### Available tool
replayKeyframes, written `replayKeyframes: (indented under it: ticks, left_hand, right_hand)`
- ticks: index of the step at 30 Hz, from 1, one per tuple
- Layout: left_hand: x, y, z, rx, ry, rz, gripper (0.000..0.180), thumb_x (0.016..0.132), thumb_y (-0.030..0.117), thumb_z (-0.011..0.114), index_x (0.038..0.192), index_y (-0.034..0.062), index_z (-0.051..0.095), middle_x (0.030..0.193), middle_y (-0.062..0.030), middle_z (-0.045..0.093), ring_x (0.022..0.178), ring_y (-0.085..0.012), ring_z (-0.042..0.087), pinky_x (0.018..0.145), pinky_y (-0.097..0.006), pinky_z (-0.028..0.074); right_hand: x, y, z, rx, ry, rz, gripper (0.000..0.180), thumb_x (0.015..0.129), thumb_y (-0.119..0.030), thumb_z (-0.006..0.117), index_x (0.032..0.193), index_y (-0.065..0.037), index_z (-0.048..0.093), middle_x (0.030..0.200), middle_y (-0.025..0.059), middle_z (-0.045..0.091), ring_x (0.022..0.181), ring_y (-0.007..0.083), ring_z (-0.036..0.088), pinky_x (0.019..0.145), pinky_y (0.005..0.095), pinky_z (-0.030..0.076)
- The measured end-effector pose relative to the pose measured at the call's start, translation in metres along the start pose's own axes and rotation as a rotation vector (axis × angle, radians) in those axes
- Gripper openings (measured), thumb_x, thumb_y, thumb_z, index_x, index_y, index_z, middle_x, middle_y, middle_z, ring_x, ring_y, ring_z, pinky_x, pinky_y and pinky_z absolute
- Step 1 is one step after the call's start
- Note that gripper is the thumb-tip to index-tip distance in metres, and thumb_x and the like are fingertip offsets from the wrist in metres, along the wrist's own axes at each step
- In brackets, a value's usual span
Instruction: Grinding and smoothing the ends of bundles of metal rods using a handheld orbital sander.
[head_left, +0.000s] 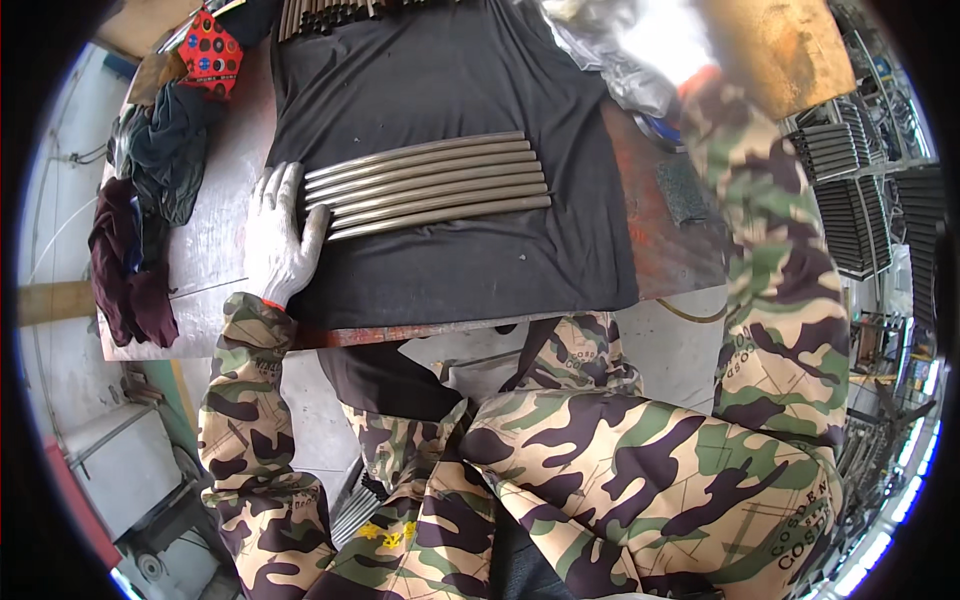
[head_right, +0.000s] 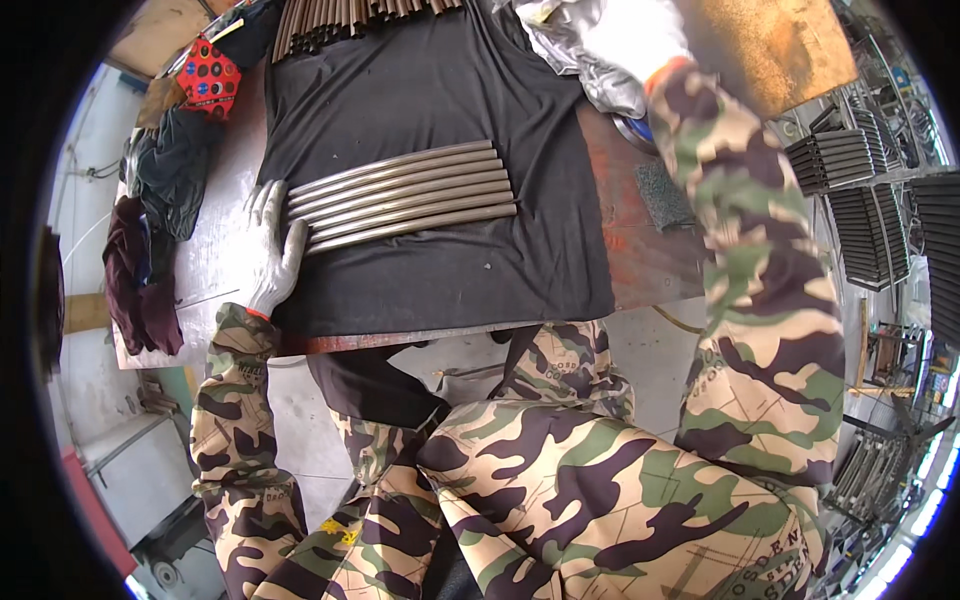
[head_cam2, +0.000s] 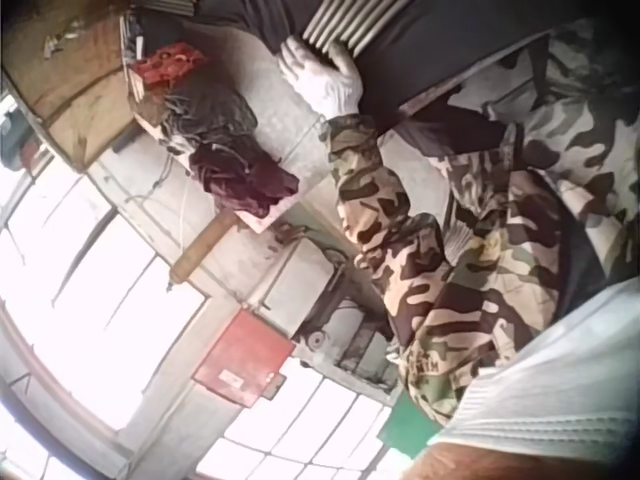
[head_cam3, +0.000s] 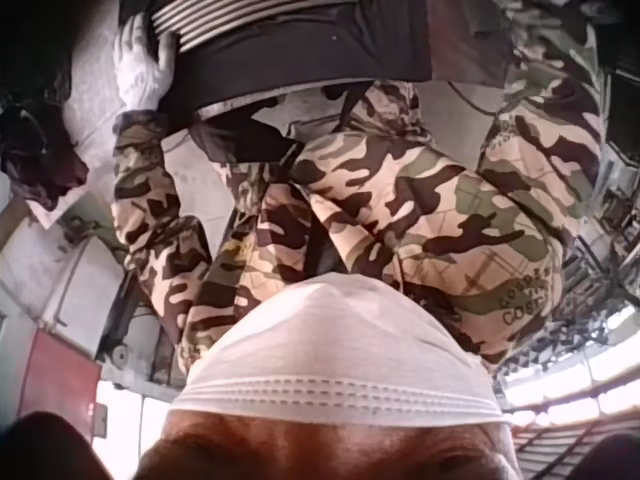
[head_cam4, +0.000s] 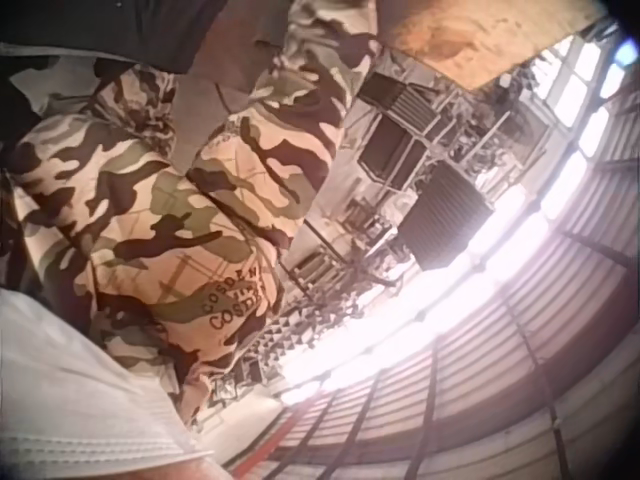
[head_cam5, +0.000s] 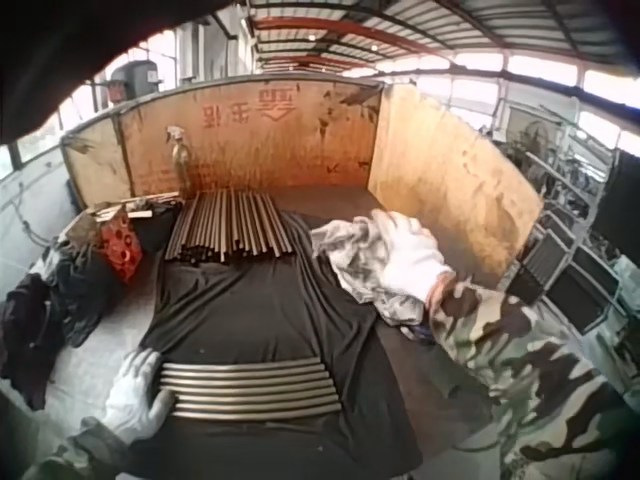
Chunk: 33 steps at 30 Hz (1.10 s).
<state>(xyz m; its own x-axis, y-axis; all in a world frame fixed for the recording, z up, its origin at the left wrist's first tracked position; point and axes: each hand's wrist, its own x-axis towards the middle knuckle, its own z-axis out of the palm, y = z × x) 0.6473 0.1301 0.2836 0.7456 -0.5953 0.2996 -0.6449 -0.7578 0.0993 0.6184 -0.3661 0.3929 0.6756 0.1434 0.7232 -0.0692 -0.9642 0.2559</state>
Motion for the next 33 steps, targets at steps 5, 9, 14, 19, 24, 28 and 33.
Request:
replayKeyframes:
  ticks: [5,9,14,19,24,28,33]
  left_hand:
    - [-0.005,-0.004,-0.010,0.052,0.016,0.028,0.058,0.099,0.031,0.061,0.147,-0.0006,0.051,0.148,-0.0266,0.052,0.141,-0.0449,0.046,0.118,-0.052,0.036]
    - [-0.006,0.039,-0.021,0.087,0.205,0.167,0.074,0.088,0.026,0.075,0.150,-0.0017,0.046,0.151,-0.0282,0.047,0.144,-0.0497,0.039,0.120,-0.058,0.031]
    - [-0.035,0.135,-0.011,-0.389,-0.142,0.365,0.087,0.080,0.036,0.079,0.151,0.0014,0.045,0.157,-0.0288,0.040,0.148,-0.0489,0.034,0.124,-0.056,0.025]
    - [-0.050,0.164,0.002,-0.100,-0.202,0.343,0.085,0.078,0.030,0.079,0.153,0.0072,0.047,0.156,-0.0181,0.048,0.148,-0.0393,0.039,0.126,-0.055,0.025]
    - [-0.067,0.166,-0.001,-0.174,-0.137,0.339,0.071,0.085,0.026,0.074,0.149,0.0047,0.052,0.150,-0.0192,0.054,0.143,-0.0403,0.044,0.123,-0.054,0.030]
    - [-0.036,0.159,-0.017,-0.441,-0.118,0.258,0.061,0.091,0.028,0.068,0.142,-0.0005,0.055,0.146,-0.0274,0.053,0.141,-0.0440,0.045,0.120,-0.054,0.032]
    - [0.039,0.138,0.040,-0.085,0.086,0.148,0.068,0.095,0.043,0.062,0.146,-0.0010,0.052,0.149,-0.0274,0.051,0.142,-0.0473,0.041,0.120,-0.058,0.027]
  right_hand:
    - [-0.092,-0.092,-0.040,0.493,-0.397,-0.073,0.070,0.089,-0.038,0.069,0.143,0.001,0.050,0.140,0.0261,0.057,0.128,0.0433,0.057,0.109,0.0522,0.045]
    - [-0.147,-0.101,-0.065,0.347,-0.653,-0.138,0.081,0.091,-0.046,0.067,0.149,0.004,0.042,0.153,0.0277,0.045,0.145,0.0455,0.039,0.123,0.0541,0.028]
    - [-0.171,-0.078,-0.069,0.314,-0.669,-0.134,0.078,0.094,-0.045,0.064,0.151,0.003,0.041,0.155,0.0269,0.044,0.146,0.0457,0.039,0.123,0.0545,0.027]
    - [-0.147,-0.106,-0.066,0.358,-0.605,-0.163,0.079,0.095,-0.046,0.062,0.153,0.003,0.040,0.157,0.0265,0.042,0.148,0.0454,0.036,0.124,0.0539,0.025]
    - [-0.180,-0.109,-0.067,0.388,-0.657,-0.208,0.076,0.096,-0.043,0.061,0.152,0.004,0.042,0.156,0.0284,0.042,0.148,0.0457,0.036,0.124,0.0551,0.025]
    - [-0.175,-0.112,-0.072,0.410,-0.657,-0.226,0.076,0.096,-0.044,0.061,0.152,0.004,0.041,0.156,0.0287,0.042,0.147,0.0462,0.037,0.124,0.0556,0.024]
    - [-0.180,-0.109,-0.067,0.393,-0.617,-0.219,0.076,0.096,-0.043,0.062,0.153,0.004,0.041,0.154,0.0288,0.044,0.147,0.0464,0.037,0.124,0.0562,0.024]
